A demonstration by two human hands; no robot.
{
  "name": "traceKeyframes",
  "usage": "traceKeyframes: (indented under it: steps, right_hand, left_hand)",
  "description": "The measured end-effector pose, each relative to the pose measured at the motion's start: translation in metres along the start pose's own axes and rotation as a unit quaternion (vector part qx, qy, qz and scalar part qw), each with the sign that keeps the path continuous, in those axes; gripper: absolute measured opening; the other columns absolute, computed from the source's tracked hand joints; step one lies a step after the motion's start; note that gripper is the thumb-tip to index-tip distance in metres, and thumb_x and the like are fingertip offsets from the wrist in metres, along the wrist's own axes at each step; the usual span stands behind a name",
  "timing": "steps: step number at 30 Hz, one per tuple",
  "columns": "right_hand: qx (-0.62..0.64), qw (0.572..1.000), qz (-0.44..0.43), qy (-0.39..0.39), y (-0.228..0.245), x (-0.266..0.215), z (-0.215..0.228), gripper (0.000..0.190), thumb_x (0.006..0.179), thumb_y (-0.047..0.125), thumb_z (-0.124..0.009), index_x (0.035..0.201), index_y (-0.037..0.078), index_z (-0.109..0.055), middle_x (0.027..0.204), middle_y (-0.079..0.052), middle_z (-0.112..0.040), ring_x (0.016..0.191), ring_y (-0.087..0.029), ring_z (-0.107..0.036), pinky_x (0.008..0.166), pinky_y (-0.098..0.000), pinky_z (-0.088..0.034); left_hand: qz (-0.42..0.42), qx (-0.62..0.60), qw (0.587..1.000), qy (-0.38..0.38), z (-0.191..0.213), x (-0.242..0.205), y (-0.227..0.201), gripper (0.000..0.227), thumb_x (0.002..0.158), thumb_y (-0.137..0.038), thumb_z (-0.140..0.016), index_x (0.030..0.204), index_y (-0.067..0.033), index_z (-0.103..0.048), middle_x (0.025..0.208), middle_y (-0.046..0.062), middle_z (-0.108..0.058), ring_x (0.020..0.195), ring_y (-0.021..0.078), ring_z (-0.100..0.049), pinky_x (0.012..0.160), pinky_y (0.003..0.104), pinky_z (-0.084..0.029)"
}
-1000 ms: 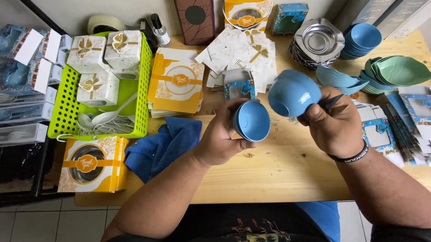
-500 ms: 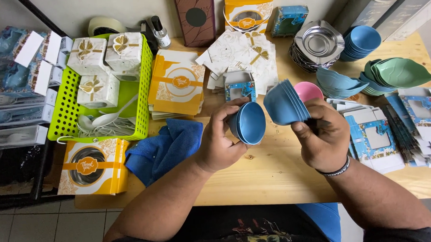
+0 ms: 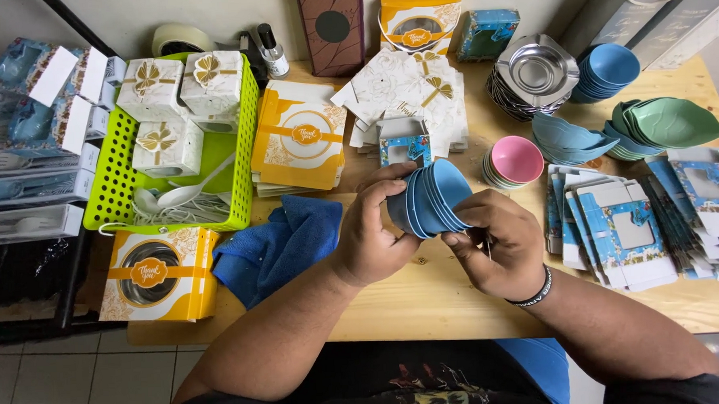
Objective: The person picks up a stack of blue plastic bowls and uses a small blade to trim the rim of one bowl. They then switch to a stack of green leaf-shaped plastic bowls and continue trimming the edges of each one individually with the blade.
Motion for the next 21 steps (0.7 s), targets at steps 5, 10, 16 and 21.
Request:
traceKeyframes:
  steps: [5,10,16,21]
  right_hand:
    - [-0.003,1.000,0.002,0.005,-0.001,0.000,0.001,0.012,0.086,0.007,-0.079,0.085,-0.002,-0.072,0.078,-0.016,-0.067,0.052,-0.022,-0.055,0.045,-0.0295,-0.045]
    - [-0.013,1.000,0.007,0.005,-0.003,0.000,0.005,0.013,0.087,0.008,-0.079,0.086,-0.002,-0.072,0.079,-0.016,-0.067,0.054,-0.024,-0.057,0.045,-0.0298,-0.044]
    - [0.008,1.000,-0.001,0.014,-0.007,0.000,0.007,0.013,0.087,0.008,-0.079,0.086,-0.002,-0.071,0.078,-0.017,-0.067,0.058,-0.026,-0.059,0.049,-0.0304,-0.046]
    - [0.023,0.999,-0.020,0.018,-0.012,-0.001,0.009,0.014,0.088,0.009,-0.079,0.087,-0.002,-0.070,0.079,-0.017,-0.066,0.061,-0.027,-0.059,0.054,-0.0323,-0.048]
  left_hand:
    - [0.005,-0.004,1.000,-0.006,0.000,0.000,0.000,0.062,0.072,-0.001,-0.087,0.119,-0.0044,-0.047,0.131,0.019,-0.062,0.118,0.0332,-0.065,0.102,0.039,-0.053]
    - [0.031,-0.020,0.999,0.000,0.000,0.002,0.002,0.064,0.071,-0.001,-0.089,0.120,-0.0032,-0.047,0.130,0.020,-0.062,0.117,0.0342,-0.065,0.099,0.039,-0.055]
    - [0.022,-0.023,0.999,0.021,-0.002,0.002,0.001,0.069,0.071,-0.001,-0.089,0.124,-0.0032,-0.045,0.133,0.021,-0.059,0.120,0.0368,-0.062,0.098,0.041,-0.056]
    - [0.025,-0.021,0.999,0.029,-0.003,0.001,0.002,0.068,0.072,-0.001,-0.088,0.125,-0.0030,-0.044,0.134,0.021,-0.058,0.122,0.0376,-0.061,0.099,0.042,-0.056]
Point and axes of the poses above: each hand's wrist, its own x-axis towards the middle knuckle, its own z-axis out of the back of the hand, y = z × x, the point moved 9 cm from there along x, towards the middle knuckle
